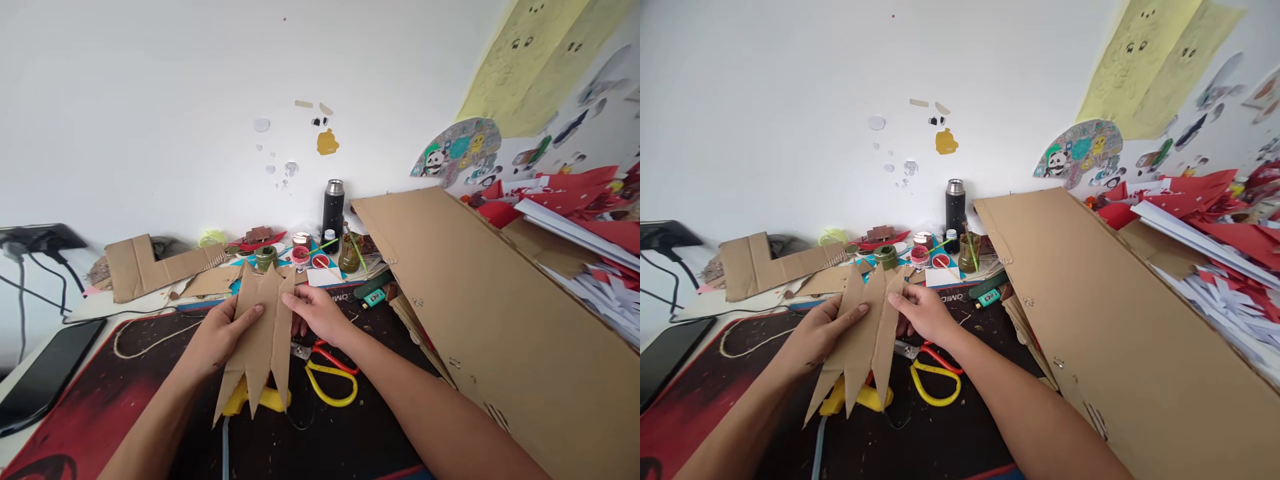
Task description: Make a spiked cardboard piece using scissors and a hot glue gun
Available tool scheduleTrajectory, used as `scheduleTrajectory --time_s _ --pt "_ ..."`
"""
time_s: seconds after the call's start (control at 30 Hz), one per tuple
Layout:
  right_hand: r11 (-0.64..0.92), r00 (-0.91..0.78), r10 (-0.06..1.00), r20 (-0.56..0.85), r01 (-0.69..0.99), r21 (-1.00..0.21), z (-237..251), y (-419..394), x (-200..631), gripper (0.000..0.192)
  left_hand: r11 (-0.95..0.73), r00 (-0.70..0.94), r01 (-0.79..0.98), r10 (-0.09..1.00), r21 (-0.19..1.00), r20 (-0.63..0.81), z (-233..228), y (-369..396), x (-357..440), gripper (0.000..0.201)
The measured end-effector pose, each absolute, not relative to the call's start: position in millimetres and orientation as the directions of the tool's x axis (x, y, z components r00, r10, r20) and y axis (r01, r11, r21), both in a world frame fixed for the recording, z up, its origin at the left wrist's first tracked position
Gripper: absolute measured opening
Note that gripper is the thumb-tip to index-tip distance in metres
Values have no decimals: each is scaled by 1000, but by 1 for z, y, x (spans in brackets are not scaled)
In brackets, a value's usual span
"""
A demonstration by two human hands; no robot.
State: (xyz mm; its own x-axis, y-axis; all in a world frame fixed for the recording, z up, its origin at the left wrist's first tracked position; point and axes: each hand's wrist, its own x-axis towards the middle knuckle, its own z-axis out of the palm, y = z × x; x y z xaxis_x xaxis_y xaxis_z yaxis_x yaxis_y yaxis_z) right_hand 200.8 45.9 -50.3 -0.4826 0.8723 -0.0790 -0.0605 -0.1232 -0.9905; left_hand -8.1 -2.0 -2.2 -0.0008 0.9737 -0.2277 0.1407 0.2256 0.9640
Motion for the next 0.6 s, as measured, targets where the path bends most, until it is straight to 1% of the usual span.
scheduleTrajectory --time_s 0.13,0.33,0.47,0.6 --pt "-106 -457 886 -73 -48 -993 -51 47 200 33 254 49 146 964 956 -263 -2 -3 -5 82" --pt "-80 -406 912 -66 -17 -997 -54 47 198 24 218 40 185 972 958 -230 -2 -6 0 77" --pt "-33 -350 936 -44 39 -999 -57 45 198 20 150 -1 316 987 937 -158 -6 -7 4 72" --pt "34 -287 958 -10 148 -988 -58 45 200 19 65 -73 493 997 868 -33 -10 -7 8 63"
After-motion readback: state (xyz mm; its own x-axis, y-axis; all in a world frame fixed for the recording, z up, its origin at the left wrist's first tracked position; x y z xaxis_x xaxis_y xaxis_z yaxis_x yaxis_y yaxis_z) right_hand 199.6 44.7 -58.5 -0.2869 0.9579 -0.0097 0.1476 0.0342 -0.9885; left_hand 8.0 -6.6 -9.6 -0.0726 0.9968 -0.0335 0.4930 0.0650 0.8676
